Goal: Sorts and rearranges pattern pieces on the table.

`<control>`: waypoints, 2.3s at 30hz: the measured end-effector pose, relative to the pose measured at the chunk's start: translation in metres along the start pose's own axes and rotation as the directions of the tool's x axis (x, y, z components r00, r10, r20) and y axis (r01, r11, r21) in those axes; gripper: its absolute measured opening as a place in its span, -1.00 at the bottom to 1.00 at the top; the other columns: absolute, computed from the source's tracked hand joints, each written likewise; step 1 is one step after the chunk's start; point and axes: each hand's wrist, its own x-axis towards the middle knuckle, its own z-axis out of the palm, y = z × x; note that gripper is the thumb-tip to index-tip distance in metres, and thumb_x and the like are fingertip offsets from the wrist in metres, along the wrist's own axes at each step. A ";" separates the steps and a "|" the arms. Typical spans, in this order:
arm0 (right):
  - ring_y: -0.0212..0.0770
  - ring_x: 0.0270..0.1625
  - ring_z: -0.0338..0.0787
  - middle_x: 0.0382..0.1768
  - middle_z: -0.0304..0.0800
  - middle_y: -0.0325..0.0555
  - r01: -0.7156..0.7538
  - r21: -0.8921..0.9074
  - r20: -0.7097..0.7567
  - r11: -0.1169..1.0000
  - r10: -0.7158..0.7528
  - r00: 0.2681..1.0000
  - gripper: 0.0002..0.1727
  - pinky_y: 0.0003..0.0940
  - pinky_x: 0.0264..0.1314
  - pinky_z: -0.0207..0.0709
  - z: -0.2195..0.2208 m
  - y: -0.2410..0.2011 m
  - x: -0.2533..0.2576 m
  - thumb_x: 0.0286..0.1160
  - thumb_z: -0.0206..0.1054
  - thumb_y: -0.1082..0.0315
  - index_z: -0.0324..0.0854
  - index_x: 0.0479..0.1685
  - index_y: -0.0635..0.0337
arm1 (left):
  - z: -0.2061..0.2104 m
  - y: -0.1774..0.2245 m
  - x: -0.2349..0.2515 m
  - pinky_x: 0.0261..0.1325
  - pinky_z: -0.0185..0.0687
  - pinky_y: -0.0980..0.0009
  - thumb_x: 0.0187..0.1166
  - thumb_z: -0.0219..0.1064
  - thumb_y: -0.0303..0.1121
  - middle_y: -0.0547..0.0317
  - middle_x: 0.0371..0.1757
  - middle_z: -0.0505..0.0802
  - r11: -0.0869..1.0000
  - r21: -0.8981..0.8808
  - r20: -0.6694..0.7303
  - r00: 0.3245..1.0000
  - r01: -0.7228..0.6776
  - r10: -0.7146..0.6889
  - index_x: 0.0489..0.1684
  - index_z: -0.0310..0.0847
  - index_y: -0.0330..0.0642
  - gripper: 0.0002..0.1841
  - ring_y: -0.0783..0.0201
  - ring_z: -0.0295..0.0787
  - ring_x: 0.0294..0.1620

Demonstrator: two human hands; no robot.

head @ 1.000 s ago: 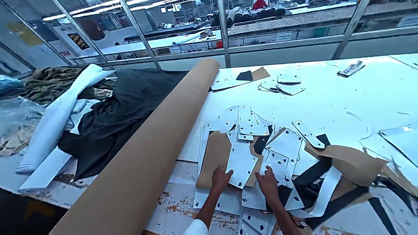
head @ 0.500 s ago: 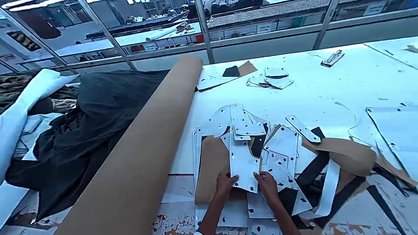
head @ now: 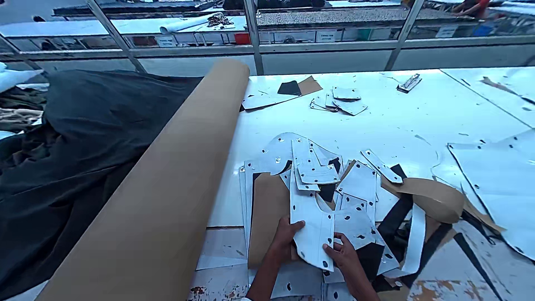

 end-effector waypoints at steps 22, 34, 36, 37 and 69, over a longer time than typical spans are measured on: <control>0.25 0.32 0.71 0.26 0.74 0.28 -0.173 -0.531 -0.394 0.830 -0.061 0.917 -0.04 0.28 0.39 0.47 -0.132 -0.015 0.058 0.27 0.65 -0.11 0.40 0.55 0.38 | 0.063 -0.027 -0.043 0.54 0.51 -0.01 0.43 0.53 0.01 -0.33 0.51 0.61 0.573 0.811 0.030 0.987 -0.116 0.158 0.66 0.33 -0.43 -0.12 -0.18 0.61 0.47; -0.01 -0.03 0.78 -0.09 0.79 0.17 0.054 -0.321 -0.184 0.946 -0.118 0.976 -0.51 -0.01 0.10 0.64 -0.149 -0.005 0.086 0.19 0.70 0.42 0.62 0.09 0.39 | 0.083 -0.057 -0.035 0.24 0.72 0.20 0.15 0.74 -0.19 -0.32 0.50 0.54 0.645 0.762 -0.081 0.979 -0.061 0.189 0.69 0.27 -0.43 0.03 0.00 0.75 0.18; -0.09 -0.03 0.78 -0.09 0.79 0.11 0.123 -0.230 -0.151 0.965 -0.160 0.975 -0.57 -0.11 0.09 0.66 -0.152 -0.001 0.082 0.20 0.66 0.50 0.62 0.05 0.36 | 0.084 -0.057 -0.036 0.19 0.71 0.22 0.12 0.76 -0.18 -0.29 0.45 0.58 0.686 0.726 -0.101 0.977 -0.058 0.189 0.71 0.23 -0.44 0.07 0.04 0.75 0.09; -0.11 0.01 0.80 -0.05 0.80 0.09 0.148 -0.203 -0.146 0.968 -0.180 0.973 -0.54 -0.14 0.12 0.68 -0.153 0.002 0.080 0.19 0.64 0.53 0.61 0.11 0.34 | 0.084 -0.055 -0.037 0.21 0.69 0.20 0.13 0.75 -0.17 -0.28 0.42 0.60 0.705 0.708 -0.099 0.980 -0.053 0.173 0.71 0.23 -0.45 0.07 0.04 0.73 0.10; -0.41 -0.19 0.80 -0.19 0.82 -0.18 0.054 0.068 0.022 0.996 -0.056 0.998 -0.68 -0.50 -0.11 0.71 -0.172 -0.013 0.077 0.70 0.19 0.30 0.58 0.27 0.31 | 0.075 0.009 -0.061 0.13 0.84 0.26 0.39 0.42 -0.64 -0.01 0.12 0.83 0.996 0.000 0.246 0.965 0.090 -0.087 0.51 0.37 -0.35 -0.39 0.23 0.87 0.02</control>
